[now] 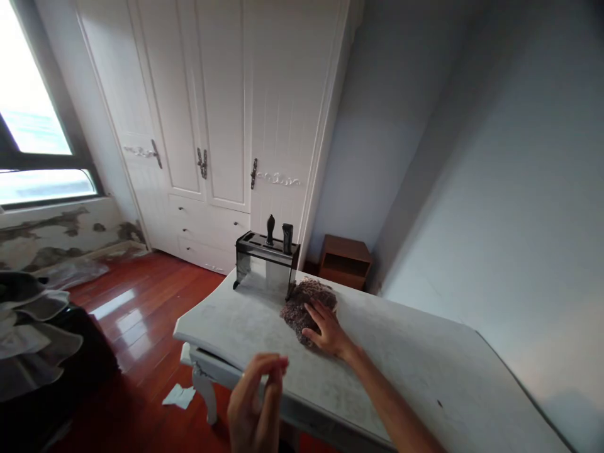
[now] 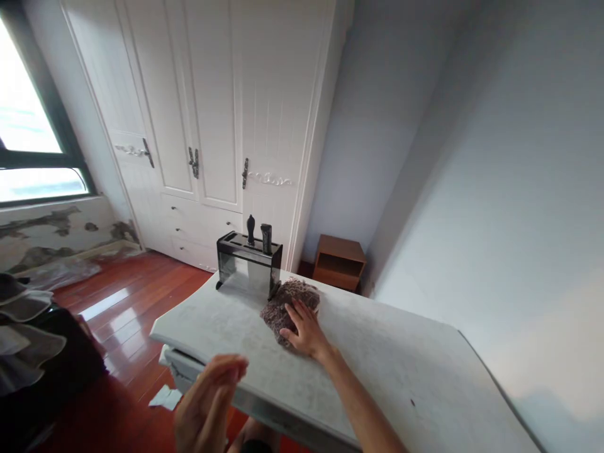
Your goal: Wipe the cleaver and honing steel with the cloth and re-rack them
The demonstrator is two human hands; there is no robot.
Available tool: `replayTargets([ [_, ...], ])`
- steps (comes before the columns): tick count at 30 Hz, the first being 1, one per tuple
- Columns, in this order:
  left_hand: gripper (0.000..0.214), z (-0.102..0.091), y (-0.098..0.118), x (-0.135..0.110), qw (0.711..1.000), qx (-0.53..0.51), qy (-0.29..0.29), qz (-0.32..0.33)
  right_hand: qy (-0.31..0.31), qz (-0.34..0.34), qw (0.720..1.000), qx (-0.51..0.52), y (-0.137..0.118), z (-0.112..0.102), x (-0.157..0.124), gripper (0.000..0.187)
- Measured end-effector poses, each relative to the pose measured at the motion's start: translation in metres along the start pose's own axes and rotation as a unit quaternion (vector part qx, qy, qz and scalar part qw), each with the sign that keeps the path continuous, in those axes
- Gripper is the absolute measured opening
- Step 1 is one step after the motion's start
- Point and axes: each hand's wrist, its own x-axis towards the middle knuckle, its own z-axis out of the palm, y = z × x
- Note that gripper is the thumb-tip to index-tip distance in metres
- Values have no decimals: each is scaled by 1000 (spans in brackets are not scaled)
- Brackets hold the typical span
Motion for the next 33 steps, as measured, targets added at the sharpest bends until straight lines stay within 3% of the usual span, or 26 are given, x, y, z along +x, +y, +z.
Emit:
replayTargets([
  [2, 29, 18, -2, 41, 999, -31, -4, -10, -32, 9, 999, -22, 2, 0, 2, 70],
  [4, 25, 35, -5, 81, 1000, -23, 19, -2, -25, 13, 1000, -14, 7, -1, -3, 65],
  [8, 23, 61, -11, 145, 999, 1, 31, 18, 56, 15, 998, 33, 29, -8, -27, 56],
  [14, 48, 88, -10, 209, 995, 87, 1, 52, 181, 79, 971, 138, 79, -24, -79, 54],
  [19, 65, 109, -6, 243, 991, 123, -24, 52, 232, 135, 951, 154, 111, -34, -117, 46],
  [24, 74, 115, -8, 268, 985, 153, -82, -1, 239, 152, 942, 180, 128, -33, -138, 45],
  [29, 44, 113, -14, 286, 979, 164, -111, 50, 243, 176, 930, 211, 126, -32, -143, 51],
  [33, 37, 109, -10, 292, 973, 181, -126, 61, 236, 189, 925, 230, 124, -35, -145, 50],
])
